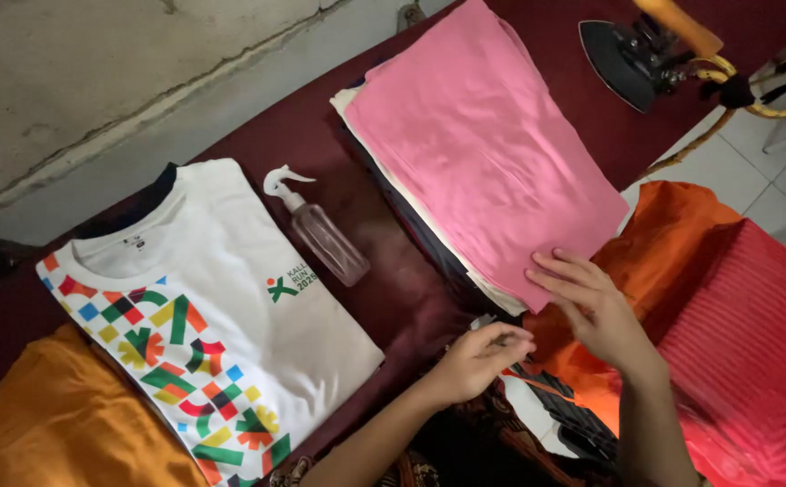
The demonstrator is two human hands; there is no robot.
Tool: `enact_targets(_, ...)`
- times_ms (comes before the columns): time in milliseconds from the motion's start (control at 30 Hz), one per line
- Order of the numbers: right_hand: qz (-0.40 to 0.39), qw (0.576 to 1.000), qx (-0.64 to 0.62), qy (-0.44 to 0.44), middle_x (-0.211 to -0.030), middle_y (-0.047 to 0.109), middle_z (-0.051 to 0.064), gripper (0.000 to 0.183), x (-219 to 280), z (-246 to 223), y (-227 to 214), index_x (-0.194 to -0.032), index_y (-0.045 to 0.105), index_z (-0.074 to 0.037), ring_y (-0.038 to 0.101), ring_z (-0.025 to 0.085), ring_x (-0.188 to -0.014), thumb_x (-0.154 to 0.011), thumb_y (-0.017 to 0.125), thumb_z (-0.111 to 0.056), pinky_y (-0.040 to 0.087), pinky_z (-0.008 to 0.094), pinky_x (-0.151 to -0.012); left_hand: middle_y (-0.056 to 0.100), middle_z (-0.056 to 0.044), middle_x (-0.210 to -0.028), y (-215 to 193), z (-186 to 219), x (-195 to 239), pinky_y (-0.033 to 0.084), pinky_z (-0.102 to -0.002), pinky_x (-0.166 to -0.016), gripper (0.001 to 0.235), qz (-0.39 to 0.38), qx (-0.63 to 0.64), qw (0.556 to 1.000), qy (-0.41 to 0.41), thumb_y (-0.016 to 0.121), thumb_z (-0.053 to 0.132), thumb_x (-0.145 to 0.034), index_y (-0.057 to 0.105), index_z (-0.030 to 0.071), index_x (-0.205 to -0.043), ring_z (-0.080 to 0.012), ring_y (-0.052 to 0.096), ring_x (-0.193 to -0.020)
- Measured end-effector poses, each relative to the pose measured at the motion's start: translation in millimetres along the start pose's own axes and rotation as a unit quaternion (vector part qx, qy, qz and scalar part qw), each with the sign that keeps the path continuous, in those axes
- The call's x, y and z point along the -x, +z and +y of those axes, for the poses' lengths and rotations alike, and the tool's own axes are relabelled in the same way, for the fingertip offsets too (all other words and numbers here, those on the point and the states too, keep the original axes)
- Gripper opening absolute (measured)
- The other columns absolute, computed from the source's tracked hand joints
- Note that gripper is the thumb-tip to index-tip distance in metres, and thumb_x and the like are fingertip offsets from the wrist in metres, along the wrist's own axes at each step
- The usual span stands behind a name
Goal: Spray folded clothes with a liquid freshener and stack them together.
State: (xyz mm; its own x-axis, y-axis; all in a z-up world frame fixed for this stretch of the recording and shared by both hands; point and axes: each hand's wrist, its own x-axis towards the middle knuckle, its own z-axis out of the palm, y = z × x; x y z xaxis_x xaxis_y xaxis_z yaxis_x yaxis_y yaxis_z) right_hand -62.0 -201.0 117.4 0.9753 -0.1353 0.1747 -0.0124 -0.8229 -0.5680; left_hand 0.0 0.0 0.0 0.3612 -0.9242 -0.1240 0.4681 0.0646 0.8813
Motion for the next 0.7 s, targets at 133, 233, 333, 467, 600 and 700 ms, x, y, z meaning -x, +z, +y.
enact_targets(133,0.051,0.995,-0.087,0.013,-0.136,0.069,0.007,0.04,-1.5,0.1,1.0,-0.125,0.071,-0.007,0.058,0.03,-0.137,-0.091,0.058,0.009,0.043,0.041,-0.116,0.068,-0.017,-0.132,11.4,41.3,-0.9,0.052,-0.036,-0.102,0.049,-0.015,0.067,0.997,-0.017,0.058,0.024,-0.107,0.051,-0.003,-0.147,-0.023,0.066,-0.117)
enact_targets(233,0.094,0.974,-0.206,0.017,-0.133,0.069,0.015,0.037,-1.5,1.5,-0.7,-0.123,0.067,0.002,0.063,0.03,-0.131,-0.093,0.048,0.013,0.045,0.039,-0.115,0.05,-0.017,-0.155,13.2,79.3,1.2,0.041,-0.042,-0.116,0.071,-0.066,0.182,0.981,-0.001,0.053,0.041,-0.106,0.033,0.001,-0.161,-0.0269,0.051,-0.141)
enact_targets(333,0.168,0.964,-0.205,-0.011,-0.13,0.069,0.019,0.03,0.7,-15.7,-8.7,-0.12,0.065,0.006,0.065,0.029,-0.129,-0.099,0.046,0.013,0.048,0.037,-0.115,0.033,-0.017,-0.166,6.5,107.1,-11.6,0.029,-0.046,-0.126,0.09,-0.068,0.257,0.963,0.035,0.053,0.059,-0.099,0.019,0.007,-0.164,-0.0297,0.035,-0.153)
enact_targets(467,0.117,0.968,-0.219,-0.034,-0.122,0.072,0.017,0.028,31.5,-18.6,-18.9,-0.112,0.067,0.004,0.07,0.026,-0.117,-0.094,0.047,0.013,0.053,0.035,-0.108,0.035,-0.02,-0.163,-22.9,132.3,-34.1,0.029,-0.051,-0.123,0.1,-0.013,0.388,0.918,0.08,0.057,0.066,-0.094,0.022,0.003,-0.163,-0.0344,0.037,-0.148)
enact_targets(600,-0.062,0.977,-0.189,-0.073,-0.117,0.077,0.015,0.037,58.5,-15.0,-30.6,-0.109,0.075,0.0,0.074,0.025,-0.114,-0.078,0.057,0.01,0.056,0.033,-0.097,0.054,-0.016,-0.147,-53.8,159.2,-48.3,0.037,-0.052,-0.118,0.081,0.068,0.424,0.897,0.108,0.06,0.059,-0.094,0.044,0.004,-0.152,-0.0329,0.049,-0.136)
enact_targets(700,-0.211,0.954,-0.214,-0.006,-0.118,0.075,0.011,0.033,62.0,-22.0,-29.1,-0.11,0.081,-0.004,0.073,0.025,-0.112,-0.082,0.065,0.003,0.063,0.032,-0.09,0.066,-0.016,-0.13,-70.9,158.4,-51.6,0.053,-0.047,-0.105,0.053,0.14,0.379,0.906,0.123,0.067,0.034,-0.095,0.059,0.002,-0.136,-0.0293,0.064,-0.121)
